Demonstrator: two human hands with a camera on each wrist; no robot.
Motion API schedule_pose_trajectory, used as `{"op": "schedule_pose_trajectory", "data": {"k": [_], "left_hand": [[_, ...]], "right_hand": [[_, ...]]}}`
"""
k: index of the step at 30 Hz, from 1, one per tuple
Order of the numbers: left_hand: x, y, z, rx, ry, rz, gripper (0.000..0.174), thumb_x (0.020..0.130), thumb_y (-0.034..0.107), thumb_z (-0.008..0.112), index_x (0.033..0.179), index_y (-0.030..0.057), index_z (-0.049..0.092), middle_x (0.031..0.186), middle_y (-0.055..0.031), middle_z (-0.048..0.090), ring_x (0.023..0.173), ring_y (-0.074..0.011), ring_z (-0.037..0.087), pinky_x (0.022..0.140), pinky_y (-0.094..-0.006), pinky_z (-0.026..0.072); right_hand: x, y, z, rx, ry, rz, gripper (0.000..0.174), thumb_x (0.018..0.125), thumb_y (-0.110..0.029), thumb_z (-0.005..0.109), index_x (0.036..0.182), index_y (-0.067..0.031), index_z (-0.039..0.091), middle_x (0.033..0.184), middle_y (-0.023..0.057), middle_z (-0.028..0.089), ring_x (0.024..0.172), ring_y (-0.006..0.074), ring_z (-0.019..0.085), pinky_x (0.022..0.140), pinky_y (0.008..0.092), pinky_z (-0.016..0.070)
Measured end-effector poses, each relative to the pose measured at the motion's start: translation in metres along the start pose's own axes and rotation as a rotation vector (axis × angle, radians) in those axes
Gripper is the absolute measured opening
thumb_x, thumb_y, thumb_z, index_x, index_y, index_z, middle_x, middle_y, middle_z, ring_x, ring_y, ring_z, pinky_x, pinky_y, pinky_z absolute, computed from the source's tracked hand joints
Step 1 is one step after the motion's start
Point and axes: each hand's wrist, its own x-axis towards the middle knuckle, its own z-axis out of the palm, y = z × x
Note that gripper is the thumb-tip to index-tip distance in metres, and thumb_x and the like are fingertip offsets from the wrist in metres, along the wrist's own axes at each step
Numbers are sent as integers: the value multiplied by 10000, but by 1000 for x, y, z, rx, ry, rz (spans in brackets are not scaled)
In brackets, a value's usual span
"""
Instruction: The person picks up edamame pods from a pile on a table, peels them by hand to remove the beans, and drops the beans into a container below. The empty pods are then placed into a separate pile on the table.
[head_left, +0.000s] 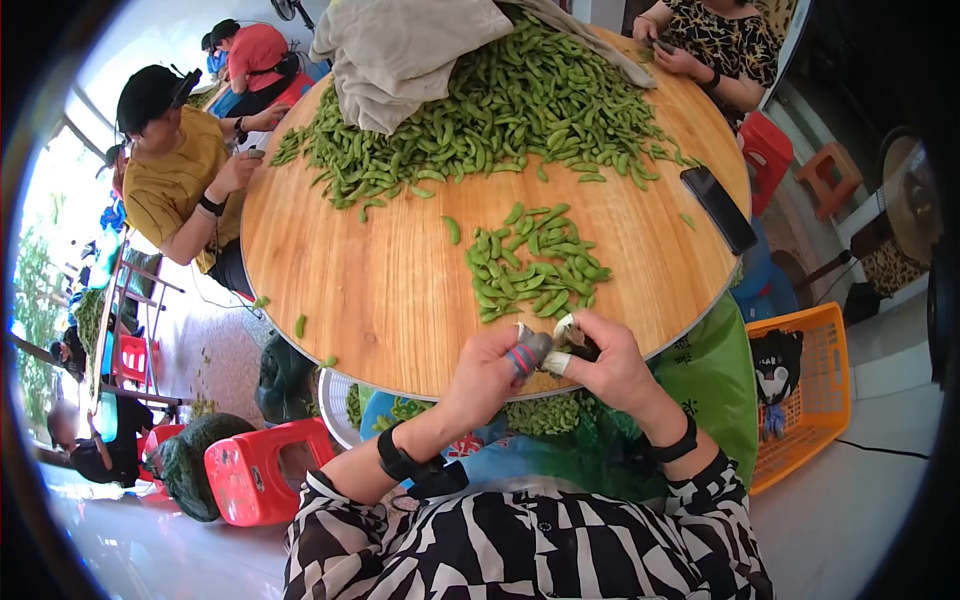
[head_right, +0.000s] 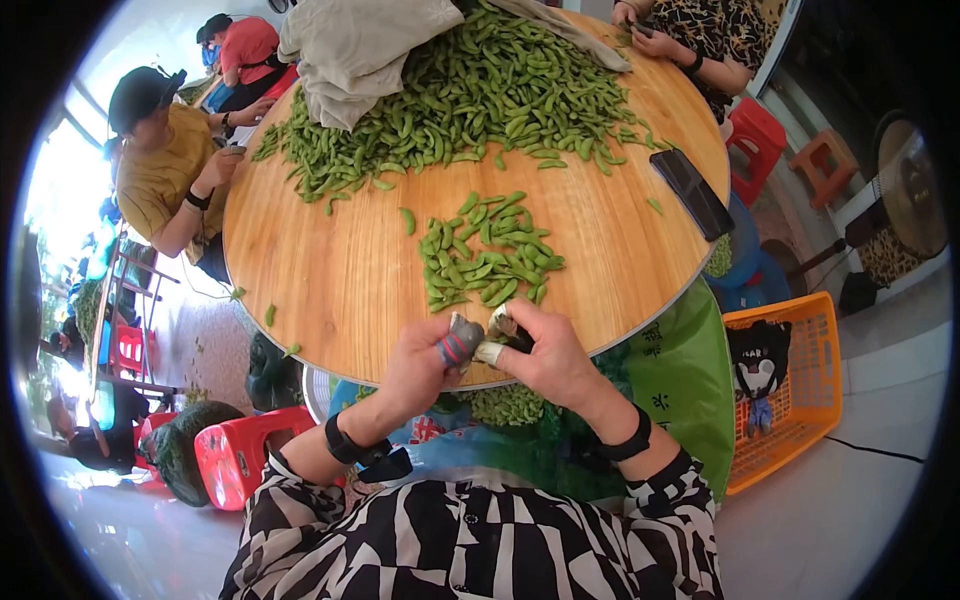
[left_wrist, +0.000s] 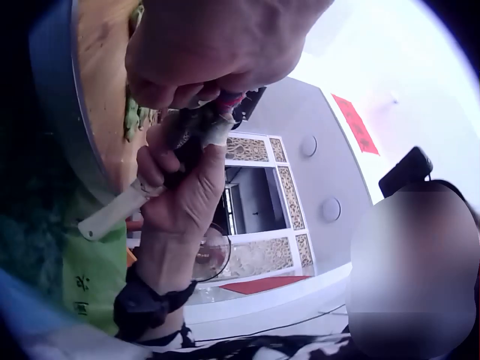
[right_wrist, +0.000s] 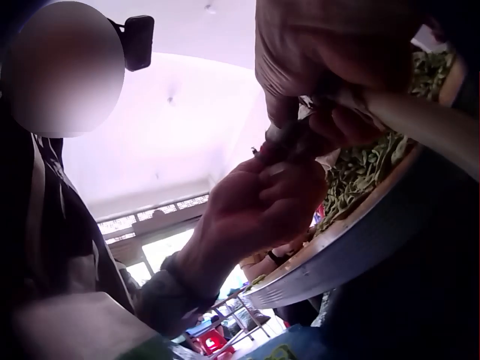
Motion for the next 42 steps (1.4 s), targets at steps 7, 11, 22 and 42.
{"op": "schedule_pose_trajectory", "data": {"k": [7, 11, 22, 42], "left_hand": [[-15, -4, 4, 353, 7, 167, 140, 915, 163, 583, 846, 56, 639, 605, 61, 462, 516, -18, 373, 451, -193, 276], [-23, 0, 1, 278, -37, 45, 143, 916, 167, 587, 849, 51, 638, 614, 60, 473, 514, -18, 376, 449, -190, 288], [-83, 48, -59, 1451, -451, 192, 158, 787, 141, 649, 862, 15, 590, 743, -137, 589, 715, -336, 601, 644, -410, 485], [120, 61, -124, 1259, 103, 678, 134, 821, 34, 595, 953, 11, 590, 833, -79, 582, 716, -235, 556, 643, -346, 463]], "right_hand": [[-13, 0, -4, -220, -85, 1, 167, 731, -49, 601, 864, 2, 515, 636, 84, 462, 554, 124, 444, 511, 293, 377], [-18, -4, -2, -88, -175, 46, 146, 723, -21, 565, 862, 0, 527, 596, 81, 464, 509, 130, 432, 484, 304, 363], [-34, 9, -13, -372, -448, -224, 114, 746, -32, 630, 849, -28, 579, 679, 107, 550, 591, 283, 535, 552, 349, 432], [-14, 14, -13, 270, -152, 215, 270, 952, -168, 375, 1153, -14, 472, 774, 52, 537, 547, 60, 424, 489, 194, 364]]}}
